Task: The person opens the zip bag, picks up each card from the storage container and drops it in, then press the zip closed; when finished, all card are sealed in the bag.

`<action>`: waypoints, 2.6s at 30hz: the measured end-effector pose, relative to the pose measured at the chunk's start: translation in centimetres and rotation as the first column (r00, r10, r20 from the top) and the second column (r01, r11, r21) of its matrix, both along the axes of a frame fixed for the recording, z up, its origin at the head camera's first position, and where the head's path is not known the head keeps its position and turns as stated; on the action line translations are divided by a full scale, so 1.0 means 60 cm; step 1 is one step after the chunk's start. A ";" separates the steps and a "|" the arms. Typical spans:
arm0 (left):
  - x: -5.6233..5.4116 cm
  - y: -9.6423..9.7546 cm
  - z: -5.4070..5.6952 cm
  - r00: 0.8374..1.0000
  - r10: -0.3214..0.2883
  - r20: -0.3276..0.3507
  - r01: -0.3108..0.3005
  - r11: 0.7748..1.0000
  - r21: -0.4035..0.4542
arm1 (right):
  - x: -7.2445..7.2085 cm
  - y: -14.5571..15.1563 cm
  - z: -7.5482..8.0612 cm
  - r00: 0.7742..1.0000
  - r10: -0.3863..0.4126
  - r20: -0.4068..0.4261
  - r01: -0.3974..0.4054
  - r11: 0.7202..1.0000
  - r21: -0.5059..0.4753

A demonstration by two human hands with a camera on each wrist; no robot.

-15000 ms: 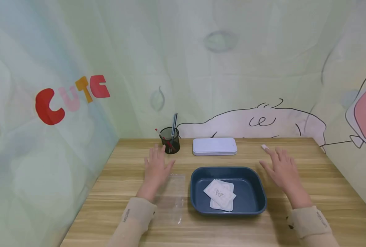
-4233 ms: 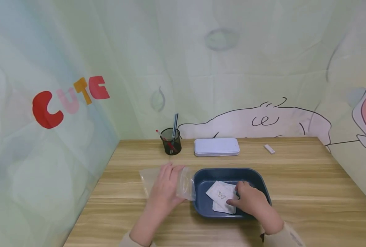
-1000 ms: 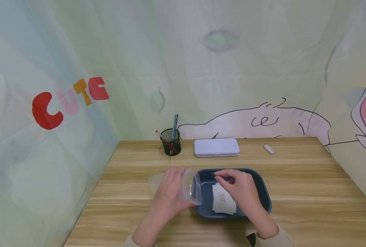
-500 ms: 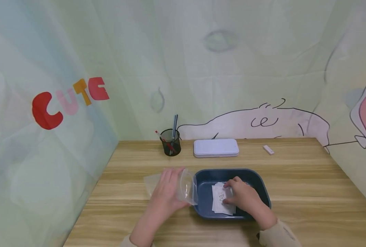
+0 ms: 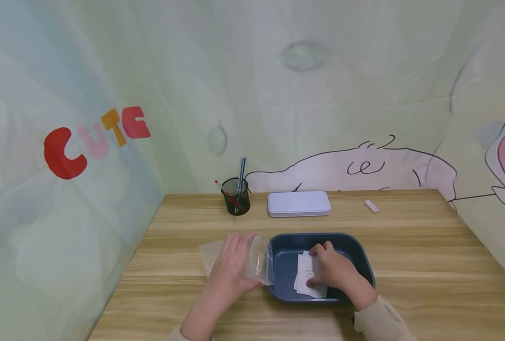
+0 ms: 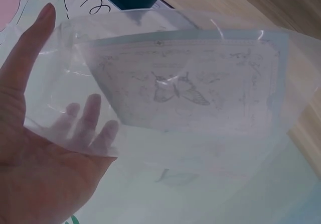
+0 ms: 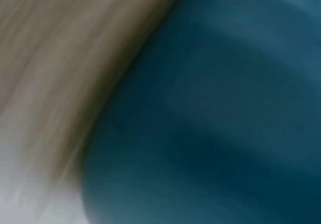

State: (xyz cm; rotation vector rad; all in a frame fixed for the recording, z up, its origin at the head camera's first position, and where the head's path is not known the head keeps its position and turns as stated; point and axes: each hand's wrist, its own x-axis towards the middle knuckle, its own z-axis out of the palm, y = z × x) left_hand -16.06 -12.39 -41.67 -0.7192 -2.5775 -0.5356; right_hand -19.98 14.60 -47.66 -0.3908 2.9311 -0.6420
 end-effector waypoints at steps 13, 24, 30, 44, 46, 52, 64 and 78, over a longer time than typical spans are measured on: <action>0.001 -0.001 -0.004 1.000 -0.006 -0.002 0.006 1.000 -0.002 | -0.009 0.018 0.001 0.990 -0.133 -0.052 0.131 0.990 -0.044; 0.001 0.000 -0.003 1.000 -0.006 -0.025 0.007 1.000 0.002 | -0.002 0.037 0.044 0.988 -0.111 -0.103 0.089 0.977 -0.192; -0.001 0.000 -0.003 0.998 -0.010 -0.062 0.010 1.000 0.004 | 0.010 0.046 0.085 0.995 -0.056 -0.080 0.035 0.969 -0.243; 0.000 0.000 0.000 0.999 0.024 -0.040 -0.023 1.000 0.006 | 0.047 0.030 0.155 0.943 -0.218 -0.253 0.083 0.887 -0.454; 0.000 0.000 0.000 0.999 0.025 -0.041 -0.025 1.000 0.012 | 0.052 0.025 0.160 0.935 -0.253 -0.249 0.092 0.850 -0.519; 0.001 0.001 0.001 0.999 0.037 -0.038 -0.036 0.999 0.035 | 0.067 0.009 0.168 0.943 -0.287 -0.166 0.105 0.734 -0.671; 0.002 0.010 0.005 0.999 0.033 -0.042 -0.030 0.998 0.060 | 0.066 -0.024 0.151 0.960 -0.278 0.046 0.216 0.619 -0.755; 0.003 0.022 0.004 0.998 0.059 0.013 -0.059 0.996 0.065 | 0.070 -0.078 0.123 0.959 -0.212 0.190 0.270 0.469 -0.841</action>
